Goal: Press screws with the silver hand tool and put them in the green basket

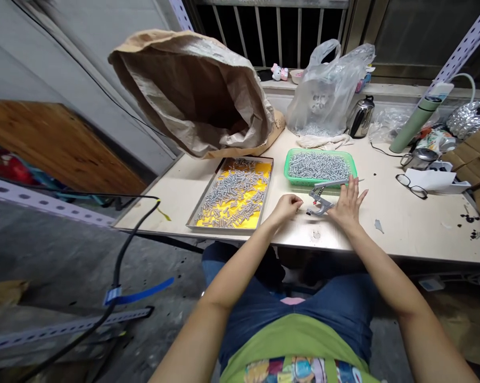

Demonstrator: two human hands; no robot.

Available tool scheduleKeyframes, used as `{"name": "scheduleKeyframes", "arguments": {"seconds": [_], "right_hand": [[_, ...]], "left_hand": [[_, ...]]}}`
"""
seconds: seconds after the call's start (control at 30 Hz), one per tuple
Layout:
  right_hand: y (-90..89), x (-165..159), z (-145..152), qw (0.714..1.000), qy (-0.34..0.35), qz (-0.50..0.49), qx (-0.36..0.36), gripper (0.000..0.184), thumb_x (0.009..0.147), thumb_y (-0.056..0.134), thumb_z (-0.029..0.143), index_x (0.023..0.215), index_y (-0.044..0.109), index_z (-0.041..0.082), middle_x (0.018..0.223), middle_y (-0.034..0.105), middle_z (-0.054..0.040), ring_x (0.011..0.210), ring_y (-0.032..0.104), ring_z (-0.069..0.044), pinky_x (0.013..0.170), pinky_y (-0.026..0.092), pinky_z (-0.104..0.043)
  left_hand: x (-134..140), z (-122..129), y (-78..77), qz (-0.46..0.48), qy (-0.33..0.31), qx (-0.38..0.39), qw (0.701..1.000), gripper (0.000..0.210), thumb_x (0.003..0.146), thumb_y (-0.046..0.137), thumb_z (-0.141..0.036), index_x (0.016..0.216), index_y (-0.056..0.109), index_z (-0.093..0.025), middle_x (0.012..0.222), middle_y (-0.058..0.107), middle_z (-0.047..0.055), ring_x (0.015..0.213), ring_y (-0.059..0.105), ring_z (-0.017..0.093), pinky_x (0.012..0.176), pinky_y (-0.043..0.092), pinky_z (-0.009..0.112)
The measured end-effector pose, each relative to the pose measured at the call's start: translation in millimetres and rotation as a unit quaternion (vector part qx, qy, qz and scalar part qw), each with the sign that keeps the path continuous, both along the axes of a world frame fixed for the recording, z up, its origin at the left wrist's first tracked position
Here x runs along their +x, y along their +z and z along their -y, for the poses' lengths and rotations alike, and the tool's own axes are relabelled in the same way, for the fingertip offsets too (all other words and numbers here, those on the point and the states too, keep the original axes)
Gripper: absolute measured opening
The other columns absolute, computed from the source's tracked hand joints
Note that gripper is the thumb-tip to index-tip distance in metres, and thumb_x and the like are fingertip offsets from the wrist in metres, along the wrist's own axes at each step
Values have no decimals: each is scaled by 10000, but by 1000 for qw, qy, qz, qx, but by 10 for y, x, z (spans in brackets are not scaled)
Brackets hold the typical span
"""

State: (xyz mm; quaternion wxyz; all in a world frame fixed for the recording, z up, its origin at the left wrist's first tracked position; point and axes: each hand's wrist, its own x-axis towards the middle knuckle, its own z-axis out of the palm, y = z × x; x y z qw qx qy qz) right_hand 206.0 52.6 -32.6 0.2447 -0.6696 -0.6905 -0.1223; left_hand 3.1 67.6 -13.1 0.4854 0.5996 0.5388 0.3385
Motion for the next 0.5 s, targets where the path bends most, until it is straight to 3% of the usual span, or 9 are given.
{"name": "scheduleKeyframes", "arguments": {"seconds": [0.1, 0.2, 0.3, 0.5], "right_hand": [[22, -43, 36, 1000, 23, 19, -4, 775, 811, 418, 651, 1313, 390, 62, 1550, 158, -275, 1461, 48, -362, 1097, -2, -713], [47, -71, 65, 999, 34, 29, -9, 749, 823, 423, 621, 1307, 396, 50, 1543, 171, -287, 1462, 58, -356, 1103, 1, -706], [63, -89, 82, 999, 36, 31, -11, 707, 847, 408, 584, 1305, 397, 46, 1542, 176, -289, 1465, 55, -347, 1099, -11, -709], [53, -112, 99, 998, 44, 41, -10, 646, 858, 413, 528, 1319, 385, 76, 1559, 169, -260, 1472, 19, -334, 1095, -54, -703]], "left_hand": [[55, 83, -5, 145, 37, -35, 988, 103, 726, 666, -152, 741, 564, -139, 585, 558, -34, 518, 516, 84, 565, 406, 223], [129, 164, -33, 222, 41, -38, 974, 342, 664, 747, -153, 945, 554, -133, 587, 569, -65, 533, 535, 78, 570, 405, 208], [151, 218, -73, 233, 33, -39, 971, 539, 646, 767, -146, 1113, 497, -136, 592, 575, -83, 543, 546, 79, 580, 404, 208], [104, 248, -135, 184, -4, 2, 983, 658, 680, 731, -126, 1263, 427, -151, 622, 578, -81, 604, 559, 86, 623, 408, 222]]}}
